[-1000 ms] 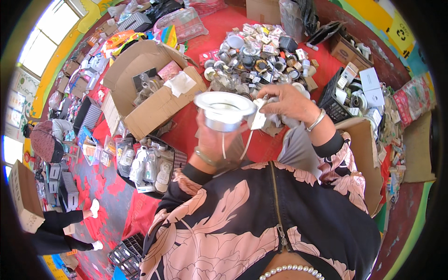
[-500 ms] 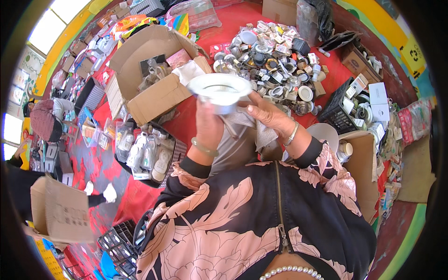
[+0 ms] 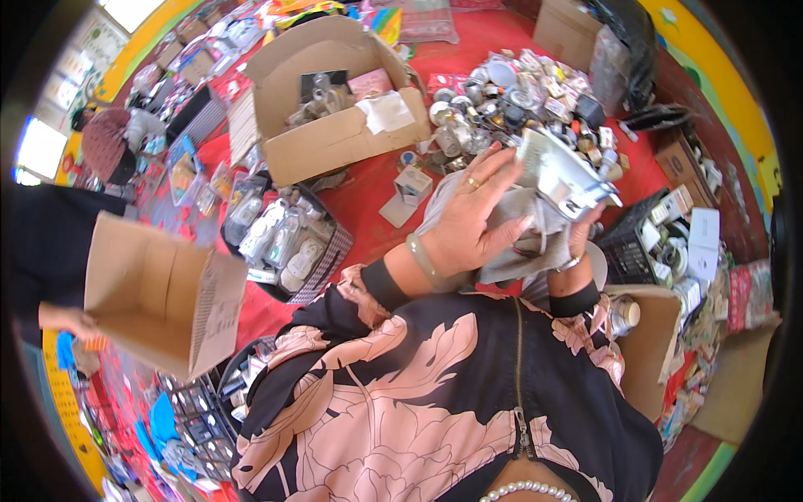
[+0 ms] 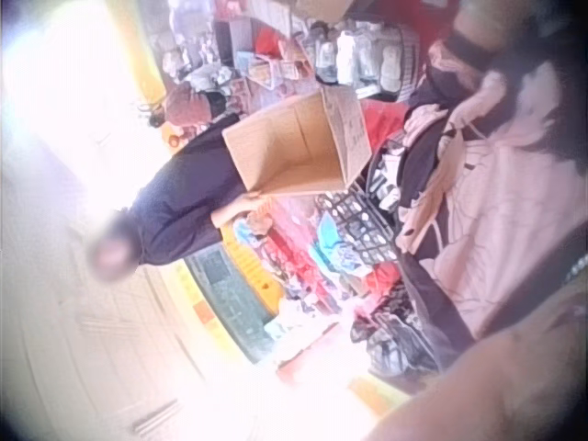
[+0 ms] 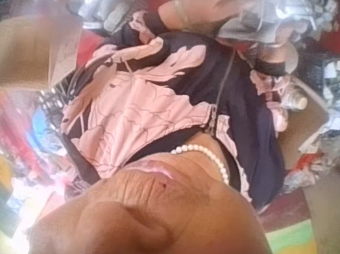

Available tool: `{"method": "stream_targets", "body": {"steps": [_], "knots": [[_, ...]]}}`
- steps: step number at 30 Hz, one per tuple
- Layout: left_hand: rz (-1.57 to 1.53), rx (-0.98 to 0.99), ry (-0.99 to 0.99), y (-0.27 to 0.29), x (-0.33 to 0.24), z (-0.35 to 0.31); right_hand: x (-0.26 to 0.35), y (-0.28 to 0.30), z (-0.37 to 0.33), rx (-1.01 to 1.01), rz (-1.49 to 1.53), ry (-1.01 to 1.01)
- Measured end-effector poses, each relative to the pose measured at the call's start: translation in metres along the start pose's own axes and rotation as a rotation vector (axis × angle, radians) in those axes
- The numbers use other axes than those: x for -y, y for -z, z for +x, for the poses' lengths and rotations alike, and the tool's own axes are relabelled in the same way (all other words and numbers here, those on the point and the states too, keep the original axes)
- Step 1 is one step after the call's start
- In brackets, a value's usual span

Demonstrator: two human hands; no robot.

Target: The person wipes recessed lighting fixtures with a cloth and sorts them into cardboard boxes while sitting on the floor among piles of electronic parts.

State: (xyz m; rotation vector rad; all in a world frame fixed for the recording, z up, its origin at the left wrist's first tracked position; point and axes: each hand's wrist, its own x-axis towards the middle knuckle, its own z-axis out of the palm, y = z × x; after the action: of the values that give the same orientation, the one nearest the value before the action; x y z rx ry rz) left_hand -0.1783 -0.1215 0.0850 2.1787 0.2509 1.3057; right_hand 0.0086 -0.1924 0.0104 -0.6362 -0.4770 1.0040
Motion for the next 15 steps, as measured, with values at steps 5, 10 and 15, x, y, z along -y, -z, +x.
{"method": "stream_targets", "body": {"steps": [5,10,15], "knots": [[0.803,-0.188,-0.031,0.111,-0.036,-0.013,0.009,0.025,0.005,-0.113,0.026,0.034],[2.117,-0.329,0.611,0.257,-0.066,-0.077,0.009,0.030,0.006,-0.141,0.051,-0.004],[1.171,-0.632,1.210,0.340,-0.011,-0.226,0.008,0.029,0.003,-0.149,0.049,-0.034]]}}
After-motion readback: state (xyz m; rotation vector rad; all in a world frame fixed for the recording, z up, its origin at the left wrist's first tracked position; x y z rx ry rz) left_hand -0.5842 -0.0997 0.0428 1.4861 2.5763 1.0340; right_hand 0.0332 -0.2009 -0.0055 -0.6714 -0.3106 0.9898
